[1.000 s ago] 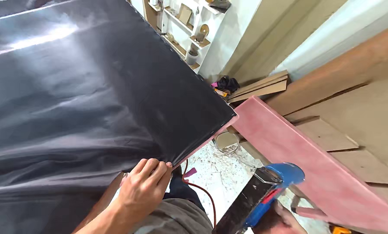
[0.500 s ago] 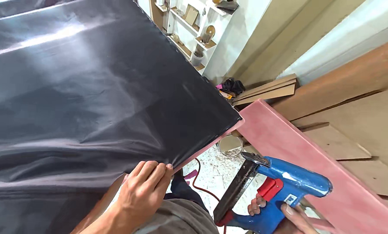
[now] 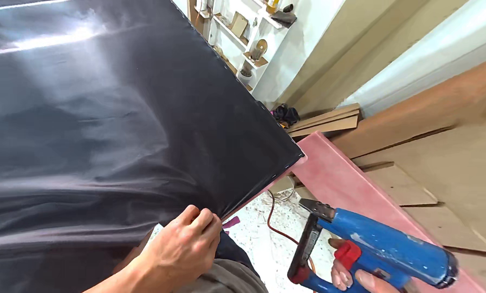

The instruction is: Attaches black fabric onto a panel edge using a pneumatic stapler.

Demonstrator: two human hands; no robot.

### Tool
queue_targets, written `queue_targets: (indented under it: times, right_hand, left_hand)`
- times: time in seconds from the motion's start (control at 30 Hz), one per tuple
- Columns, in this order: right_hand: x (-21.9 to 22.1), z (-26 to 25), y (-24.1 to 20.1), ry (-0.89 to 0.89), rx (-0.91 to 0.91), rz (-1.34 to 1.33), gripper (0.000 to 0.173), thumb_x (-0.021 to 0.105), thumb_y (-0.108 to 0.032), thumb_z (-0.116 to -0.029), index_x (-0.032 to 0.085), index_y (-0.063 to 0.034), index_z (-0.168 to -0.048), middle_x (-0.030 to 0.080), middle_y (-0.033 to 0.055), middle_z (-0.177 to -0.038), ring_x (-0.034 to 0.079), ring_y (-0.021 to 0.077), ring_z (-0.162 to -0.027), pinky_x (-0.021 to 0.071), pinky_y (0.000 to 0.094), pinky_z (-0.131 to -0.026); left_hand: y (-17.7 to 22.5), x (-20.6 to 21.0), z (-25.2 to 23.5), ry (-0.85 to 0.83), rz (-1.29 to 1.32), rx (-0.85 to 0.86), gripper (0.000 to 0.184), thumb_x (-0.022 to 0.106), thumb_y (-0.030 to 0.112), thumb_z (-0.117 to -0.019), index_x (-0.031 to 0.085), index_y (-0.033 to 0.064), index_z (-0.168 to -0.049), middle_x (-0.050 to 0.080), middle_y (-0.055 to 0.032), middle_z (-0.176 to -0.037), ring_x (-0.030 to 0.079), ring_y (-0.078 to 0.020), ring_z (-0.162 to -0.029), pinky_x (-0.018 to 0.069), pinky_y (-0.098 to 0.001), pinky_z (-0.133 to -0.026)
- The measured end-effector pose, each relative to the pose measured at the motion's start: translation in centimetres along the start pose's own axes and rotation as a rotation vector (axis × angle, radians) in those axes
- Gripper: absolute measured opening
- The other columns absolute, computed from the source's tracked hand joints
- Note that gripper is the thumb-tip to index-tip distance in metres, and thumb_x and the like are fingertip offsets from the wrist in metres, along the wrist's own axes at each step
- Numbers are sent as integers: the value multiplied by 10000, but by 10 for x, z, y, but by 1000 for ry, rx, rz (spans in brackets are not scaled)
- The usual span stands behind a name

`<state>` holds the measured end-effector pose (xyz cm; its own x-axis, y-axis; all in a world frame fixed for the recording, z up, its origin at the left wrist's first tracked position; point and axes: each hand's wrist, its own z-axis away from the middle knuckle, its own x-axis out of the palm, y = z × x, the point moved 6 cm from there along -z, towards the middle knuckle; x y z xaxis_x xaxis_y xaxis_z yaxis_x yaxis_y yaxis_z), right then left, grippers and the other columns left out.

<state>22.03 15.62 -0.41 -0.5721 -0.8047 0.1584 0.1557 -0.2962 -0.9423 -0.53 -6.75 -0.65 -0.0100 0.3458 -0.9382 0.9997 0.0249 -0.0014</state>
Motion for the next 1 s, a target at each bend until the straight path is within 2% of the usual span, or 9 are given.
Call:
queue_targets:
  times: [0.1,0.2,0.37,0.43,0.53,0.57,0.67,0.8,1.0]
  right_hand:
    - [18,4,-19,35,19,191,220,685,-242,-957,680,-209,-1175,770,-48,-890,737,114,-767,631,338,-781]
    - [21,6,-21,117,-12,309,186,693,-206,-935,656,-164,-1112,730,-88,-811,701,89,-694,618,326,-699]
    - [26,3,-4,114,-5,307,186,689,-202,-938,640,-154,-1112,720,-113,-813,693,64,-697,612,302,-704]
    - [28,2,2,112,-4,279,194,684,-200,-934,637,-159,-1118,720,-107,-805,694,71,-687,614,305,-697]
    - [27,2,13,104,14,243,207,698,-223,-934,637,-152,-1118,722,-91,-804,699,89,-690,615,323,-699]
    - [27,2,15,99,15,247,203,697,-226,-935,636,-148,-1112,720,-94,-803,699,90,-693,614,326,-697]
    - [25,0,19,83,3,258,195,693,-228,-938,641,-132,-1100,713,-93,-807,699,86,-707,615,330,-700]
    - [25,-1,20,101,-3,271,172,678,-191,-935,651,-112,-1085,719,-98,-804,697,66,-694,616,304,-683]
    - [20,0,21,103,13,241,158,671,-180,-932,656,-129,-1081,725,-105,-808,700,65,-696,615,303,-685]
  left_hand:
    - [-3,0,-1,9,28,-29,242,448,9,-1008,687,43,-1004,668,-80,-955,621,-252,-820,492,-385,-673]
    - [-1,3,-3,44,8,-15,240,446,26,-1028,683,42,-996,718,-97,-1132,673,-242,-905,532,-363,-711]
    - [0,6,1,67,96,-40,245,466,192,-991,659,80,-891,726,-119,-975,675,-270,-858,519,-386,-715]
    - [0,8,0,106,46,-147,217,491,227,-1031,643,86,-967,710,-85,-893,665,-253,-797,515,-376,-688]
    - [2,9,-5,96,-32,-329,321,543,249,-1036,678,89,-1279,668,-45,-801,626,-247,-757,491,-382,-695]
    - [3,10,-7,89,-55,-371,312,549,245,-1032,699,101,-1264,672,-41,-802,632,-246,-769,495,-387,-707]
    - [2,11,-6,100,-84,-422,228,552,109,-976,762,109,-1066,681,-35,-834,649,-240,-806,514,-388,-721]
    - [1,-4,-4,194,-115,-341,214,557,110,-988,755,119,-1070,737,-21,-991,653,-212,-896,502,-363,-788]
    - [2,-10,-12,176,-180,-234,229,509,56,-995,731,96,-959,727,-19,-870,651,-201,-857,462,-380,-841]
